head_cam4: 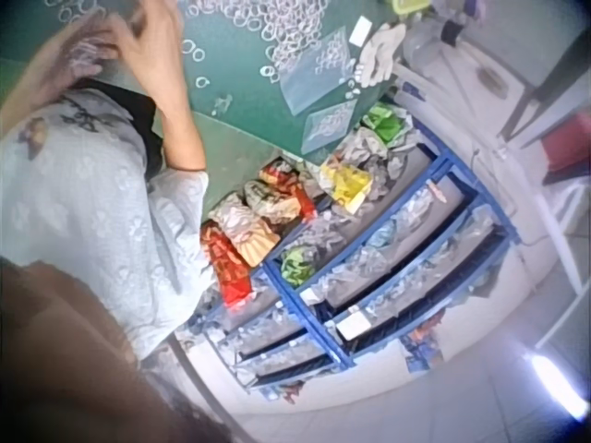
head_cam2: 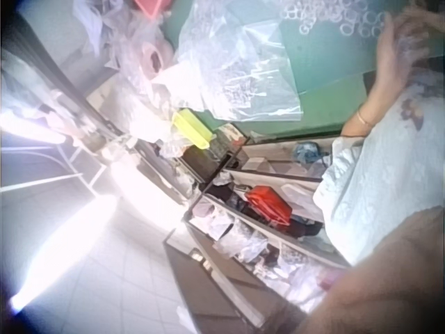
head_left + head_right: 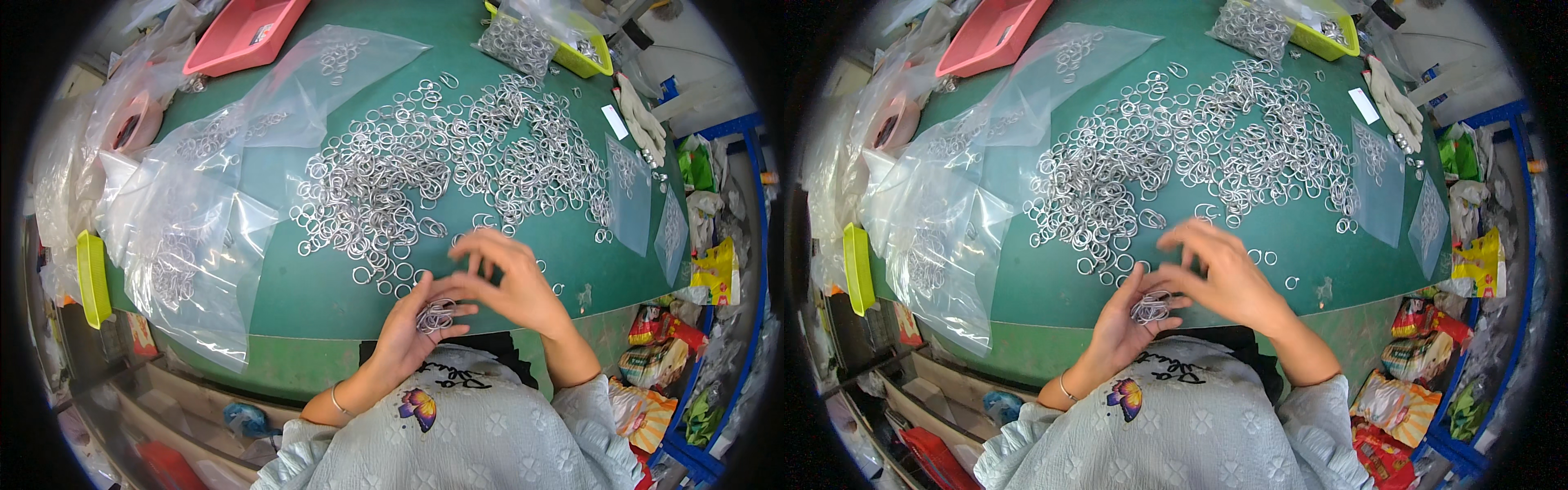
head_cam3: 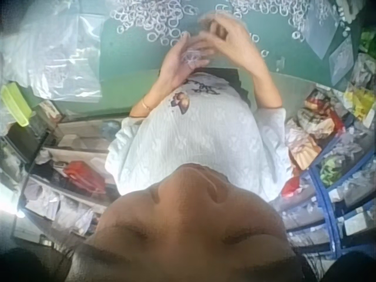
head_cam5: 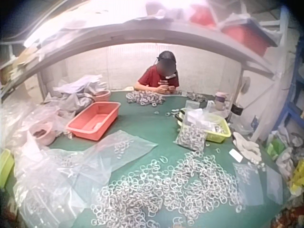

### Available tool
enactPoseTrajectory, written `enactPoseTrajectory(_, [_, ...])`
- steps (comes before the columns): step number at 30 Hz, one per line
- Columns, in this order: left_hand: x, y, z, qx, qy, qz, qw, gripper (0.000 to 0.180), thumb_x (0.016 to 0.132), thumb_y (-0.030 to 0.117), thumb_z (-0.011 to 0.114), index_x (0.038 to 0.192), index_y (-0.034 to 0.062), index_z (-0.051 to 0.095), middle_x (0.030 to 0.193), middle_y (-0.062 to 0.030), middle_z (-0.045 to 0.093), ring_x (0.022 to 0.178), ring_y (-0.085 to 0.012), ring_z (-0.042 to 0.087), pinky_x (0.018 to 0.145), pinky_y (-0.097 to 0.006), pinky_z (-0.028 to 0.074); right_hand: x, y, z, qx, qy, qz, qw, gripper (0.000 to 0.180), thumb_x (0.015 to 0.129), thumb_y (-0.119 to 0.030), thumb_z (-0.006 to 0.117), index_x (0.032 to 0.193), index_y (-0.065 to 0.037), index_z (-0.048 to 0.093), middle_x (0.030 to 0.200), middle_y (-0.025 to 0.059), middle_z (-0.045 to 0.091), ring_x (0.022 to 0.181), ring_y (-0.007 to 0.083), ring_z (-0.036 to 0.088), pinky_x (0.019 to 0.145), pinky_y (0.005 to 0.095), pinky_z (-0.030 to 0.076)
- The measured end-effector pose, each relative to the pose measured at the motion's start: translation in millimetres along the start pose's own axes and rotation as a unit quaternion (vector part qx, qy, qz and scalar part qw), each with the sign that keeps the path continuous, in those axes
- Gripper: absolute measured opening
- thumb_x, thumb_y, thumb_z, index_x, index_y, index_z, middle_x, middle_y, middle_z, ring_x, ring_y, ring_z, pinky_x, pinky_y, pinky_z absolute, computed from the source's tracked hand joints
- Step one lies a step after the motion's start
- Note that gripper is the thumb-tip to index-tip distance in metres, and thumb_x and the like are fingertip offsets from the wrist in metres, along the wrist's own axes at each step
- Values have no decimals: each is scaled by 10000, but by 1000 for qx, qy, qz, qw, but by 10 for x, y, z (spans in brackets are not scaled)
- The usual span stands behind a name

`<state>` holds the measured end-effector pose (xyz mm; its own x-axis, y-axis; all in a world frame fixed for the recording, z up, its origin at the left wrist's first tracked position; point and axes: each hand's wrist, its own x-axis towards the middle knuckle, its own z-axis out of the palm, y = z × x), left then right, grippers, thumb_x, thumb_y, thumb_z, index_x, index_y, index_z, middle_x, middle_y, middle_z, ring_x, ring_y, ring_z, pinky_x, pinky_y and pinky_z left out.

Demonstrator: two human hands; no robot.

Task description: The person sorts through a large pile of silver-colored metal rings on a green table by hand, picking up individual rings and moving them into a pile in their left palm.

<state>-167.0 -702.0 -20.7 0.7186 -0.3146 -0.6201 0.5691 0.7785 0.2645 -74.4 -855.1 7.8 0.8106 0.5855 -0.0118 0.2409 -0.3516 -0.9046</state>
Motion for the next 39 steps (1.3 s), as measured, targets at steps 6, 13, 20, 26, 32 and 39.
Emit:
enactPoseTrajectory(6, [60, -65, -97, 6, -68, -50, 996, 277, 953, 291, 523, 841, 48, 594, 706, -46, 546, 592, -139, 483, 479, -235, 381, 375, 307, 212, -284, 76, -161, 942, 228, 774, -72, 686, 978, -18, 600, 917, 97, 597, 700, 218, 575, 627, 312, 470])
enactPoseTrajectory(13, [3, -29, -52, 44, -8, 52, 998, 278, 957, 266, 520, 1061, 22, 603, 775, -62, 582, 648, -135, 531, 521, -239, 436, 175, 197, 13, 252, -3, 120, 960, 191, 813, 6, 639, 1004, 2, 630, 786, 25, 599, 696, 97, 559, 628, 235, 455])
enactPoseTrajectory(20, [14, 67, -59, 96, -52, 135, 985, 331, 959, 226, 526, 1182, -12, 577, 973, -93, 648, 705, -108, 571, 545, -230, 471, -72, 3, 1, 79, -28, 16, 996, 198, 785, 20, 657, 982, 16, 644, 862, 71, 592, 728, 130, 568, 645, 269, 462])
enactPoseTrajectory(26, [18, 58, -68, 176, -32, 163, 970, 321, 970, 217, 493, 1144, -35, 585, 946, -125, 663, 655, -117, 574, 516, -235, 461, -62, 11, 1, 62, -42, -48, 996, 153, 826, -18, 617, 972, 21, 639, 852, 85, 603, 702, 151, 573, 631, 285, 461])
enactPoseTrajectory(32, [-2, 44, -39, 247, -12, 186, 951, 260, 961, 151, 493, 1086, -42, 616, 932, -132, 672, 661, -117, 584, 513, -230, 472, -87, 17, -27, 32, -52, 21, 998, 121, 841, -31, 603, 953, -2, 642, 855, 83, 610, 721, 162, 582, 632, 274, 453])
enactPoseTrajectory(39, [22, 36, -14, 244, 13, 213, 946, 257, 954, 136, 502, 1087, -54, 614, 948, -118, 662, 689, -144, 624, 501, -230, 474, -127, -64, 73, -13, 25, -120, 992, 202, 797, -13, 652, 998, -39, 655, 950, 71, 568, 804, 204, 568, 639, 285, 458])
